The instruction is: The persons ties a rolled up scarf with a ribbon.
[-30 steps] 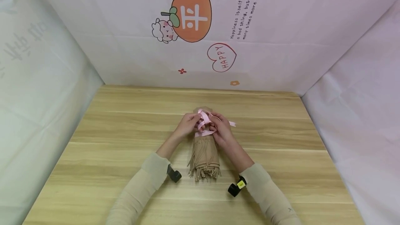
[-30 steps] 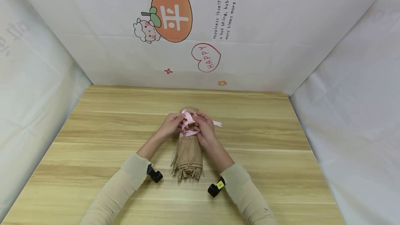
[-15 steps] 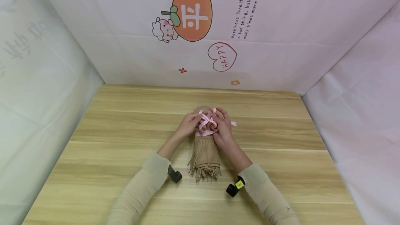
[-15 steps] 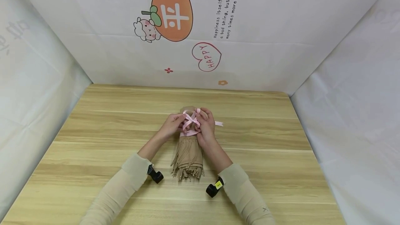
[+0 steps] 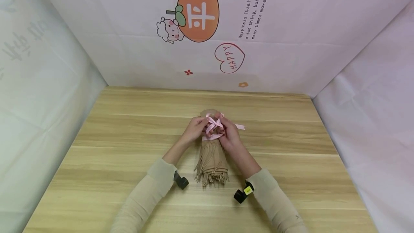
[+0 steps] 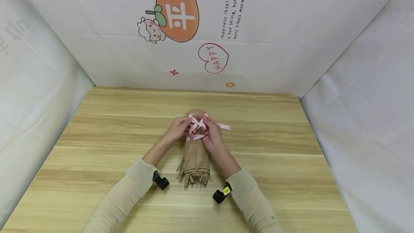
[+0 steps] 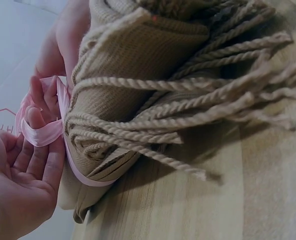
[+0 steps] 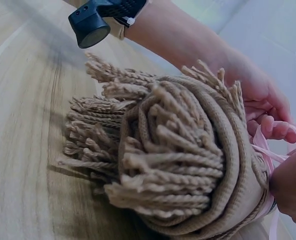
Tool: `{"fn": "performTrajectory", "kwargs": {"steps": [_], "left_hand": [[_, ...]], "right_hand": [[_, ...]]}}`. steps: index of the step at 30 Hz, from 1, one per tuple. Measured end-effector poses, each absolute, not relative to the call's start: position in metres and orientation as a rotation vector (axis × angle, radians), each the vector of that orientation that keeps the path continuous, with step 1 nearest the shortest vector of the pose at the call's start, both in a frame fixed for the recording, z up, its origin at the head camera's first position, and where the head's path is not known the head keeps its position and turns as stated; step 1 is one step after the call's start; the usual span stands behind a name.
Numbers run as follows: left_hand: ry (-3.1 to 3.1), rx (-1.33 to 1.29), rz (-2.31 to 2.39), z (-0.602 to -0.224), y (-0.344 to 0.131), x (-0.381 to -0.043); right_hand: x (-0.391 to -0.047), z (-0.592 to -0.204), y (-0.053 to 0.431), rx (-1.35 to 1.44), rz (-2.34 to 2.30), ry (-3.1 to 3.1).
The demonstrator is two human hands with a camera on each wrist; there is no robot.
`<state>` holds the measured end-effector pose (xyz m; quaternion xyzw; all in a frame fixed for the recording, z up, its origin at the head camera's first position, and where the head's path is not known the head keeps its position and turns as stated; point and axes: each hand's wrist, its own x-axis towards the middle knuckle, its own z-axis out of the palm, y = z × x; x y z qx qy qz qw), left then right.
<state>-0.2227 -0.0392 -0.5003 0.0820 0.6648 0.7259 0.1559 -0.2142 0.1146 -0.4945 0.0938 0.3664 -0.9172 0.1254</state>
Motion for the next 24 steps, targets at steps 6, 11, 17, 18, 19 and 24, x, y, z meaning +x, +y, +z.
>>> {"fn": "performTrajectory", "kwargs": {"steps": [6,11,17,18,19,24], "left_hand": [[1.928,0.251,2.087,-0.501,-0.040,-0.222],[1.921,0.251,2.112,-0.503,-0.040,-0.218],[1.930,0.280,2.197,-0.508,-0.038,-0.216],[1.925,0.259,2.211,-0.509,-0.038,-0.215],[1.922,0.236,2.221,-0.509,-0.037,-0.215],[1.902,0.121,2.241,-0.508,-0.035,-0.215]], "right_hand": [[-0.213,-0.495,0.115,0.316,-2.668,1.105],[-0.208,-0.495,0.110,0.352,-2.763,1.410],[-0.207,-0.498,0.102,0.385,-2.810,1.670],[-0.207,-0.498,0.101,0.403,-2.818,1.672],[-0.208,-0.499,0.101,0.418,-2.824,1.668],[-0.210,-0.499,0.101,0.499,-2.841,1.620]]}}
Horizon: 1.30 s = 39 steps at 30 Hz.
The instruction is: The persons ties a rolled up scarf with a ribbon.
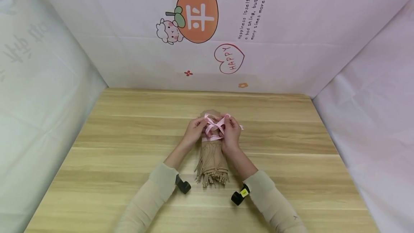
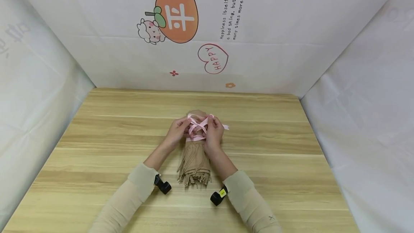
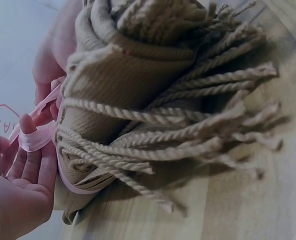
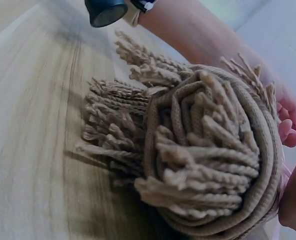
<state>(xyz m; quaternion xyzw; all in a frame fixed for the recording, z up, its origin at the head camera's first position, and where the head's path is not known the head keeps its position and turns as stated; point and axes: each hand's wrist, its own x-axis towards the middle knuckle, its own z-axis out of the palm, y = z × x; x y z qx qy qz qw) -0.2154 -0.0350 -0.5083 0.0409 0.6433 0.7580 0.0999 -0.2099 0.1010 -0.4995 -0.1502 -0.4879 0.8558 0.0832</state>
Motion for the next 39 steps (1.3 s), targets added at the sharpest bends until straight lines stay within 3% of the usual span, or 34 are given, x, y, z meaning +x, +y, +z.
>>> {"fn": "performTrajectory", "kwargs": {"steps": [28,39], "left_hand": [[1.633,-0.106,2.460,-0.515,-0.033,-0.205],[1.765,-0.089,2.398,-0.517,-0.041,-0.202]], "right_hand": [[-0.204,-0.496,0.104,-0.608,2.681,-1.098],[-0.201,-0.503,0.111,-0.532,2.584,-1.326]]}}
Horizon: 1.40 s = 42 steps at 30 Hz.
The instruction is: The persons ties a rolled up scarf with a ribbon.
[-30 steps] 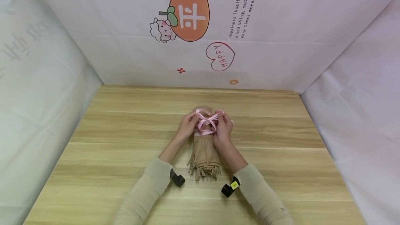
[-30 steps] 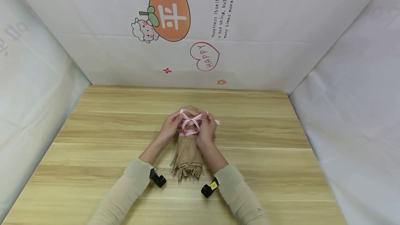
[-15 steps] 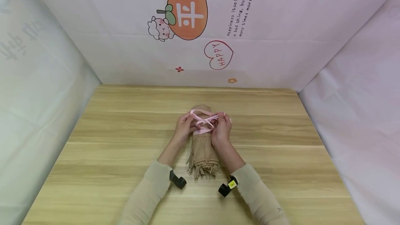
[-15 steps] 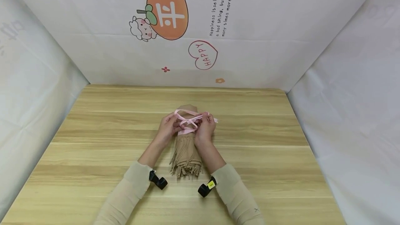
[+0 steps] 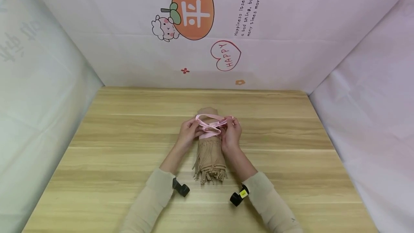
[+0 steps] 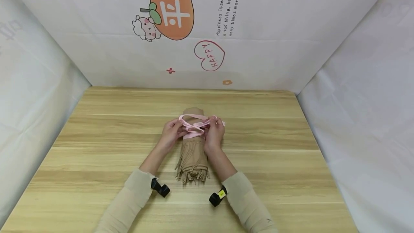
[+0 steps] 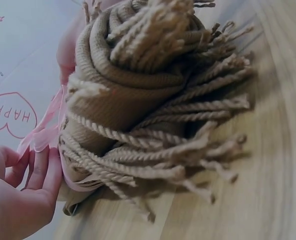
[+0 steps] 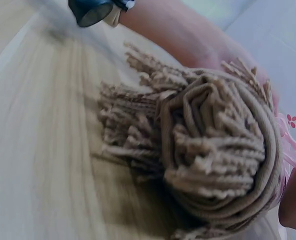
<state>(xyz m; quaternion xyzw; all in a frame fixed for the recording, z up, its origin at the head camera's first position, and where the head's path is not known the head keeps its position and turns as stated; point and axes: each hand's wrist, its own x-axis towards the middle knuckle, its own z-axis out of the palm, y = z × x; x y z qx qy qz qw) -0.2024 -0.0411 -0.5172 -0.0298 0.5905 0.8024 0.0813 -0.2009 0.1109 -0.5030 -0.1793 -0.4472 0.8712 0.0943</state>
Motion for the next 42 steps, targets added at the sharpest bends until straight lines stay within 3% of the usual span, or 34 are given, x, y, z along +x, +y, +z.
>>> {"fn": "performTrajectory", "kwargs": {"steps": [42], "left_hand": [[1.857,-0.122,2.312,-0.525,-0.094,-0.187]], "right_hand": [[-0.192,-0.520,0.156,-0.546,2.387,-1.628]]}}
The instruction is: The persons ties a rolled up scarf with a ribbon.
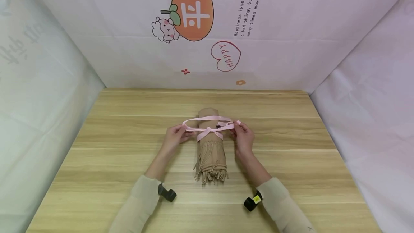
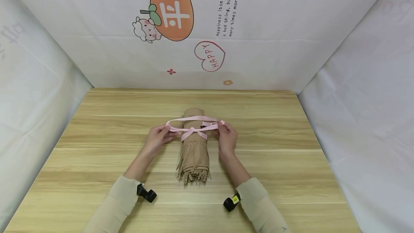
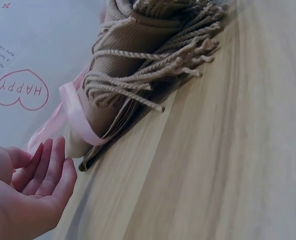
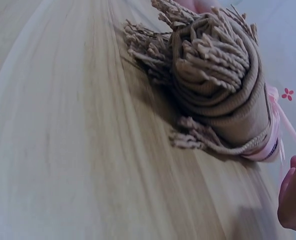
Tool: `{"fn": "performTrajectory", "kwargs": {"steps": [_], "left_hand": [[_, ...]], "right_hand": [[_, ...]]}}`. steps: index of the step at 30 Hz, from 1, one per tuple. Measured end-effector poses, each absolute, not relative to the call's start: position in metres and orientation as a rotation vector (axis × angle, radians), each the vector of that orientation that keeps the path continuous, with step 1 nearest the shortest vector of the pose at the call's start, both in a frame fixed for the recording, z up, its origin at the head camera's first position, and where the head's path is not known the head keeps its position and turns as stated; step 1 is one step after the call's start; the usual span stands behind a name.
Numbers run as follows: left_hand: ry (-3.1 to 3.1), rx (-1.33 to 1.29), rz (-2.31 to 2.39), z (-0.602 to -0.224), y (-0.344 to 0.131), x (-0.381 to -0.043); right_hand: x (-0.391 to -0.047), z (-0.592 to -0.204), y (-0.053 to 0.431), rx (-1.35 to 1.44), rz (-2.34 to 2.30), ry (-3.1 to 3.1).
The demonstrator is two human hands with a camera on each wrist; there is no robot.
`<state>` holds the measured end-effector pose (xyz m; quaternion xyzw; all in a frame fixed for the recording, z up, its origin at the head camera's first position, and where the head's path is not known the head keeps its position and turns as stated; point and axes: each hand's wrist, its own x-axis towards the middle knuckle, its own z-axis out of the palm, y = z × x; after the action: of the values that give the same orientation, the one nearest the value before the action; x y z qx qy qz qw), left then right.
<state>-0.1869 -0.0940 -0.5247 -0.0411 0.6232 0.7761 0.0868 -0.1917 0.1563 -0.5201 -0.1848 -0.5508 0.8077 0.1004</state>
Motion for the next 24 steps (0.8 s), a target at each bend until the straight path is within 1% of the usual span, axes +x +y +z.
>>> {"fn": "performTrajectory", "kwargs": {"steps": [24], "left_hand": [[1.900,-0.362,2.268,-0.525,-0.121,-0.179]], "right_hand": [[-0.189,-0.522,0.188,-0.712,2.517,-1.493]]}}
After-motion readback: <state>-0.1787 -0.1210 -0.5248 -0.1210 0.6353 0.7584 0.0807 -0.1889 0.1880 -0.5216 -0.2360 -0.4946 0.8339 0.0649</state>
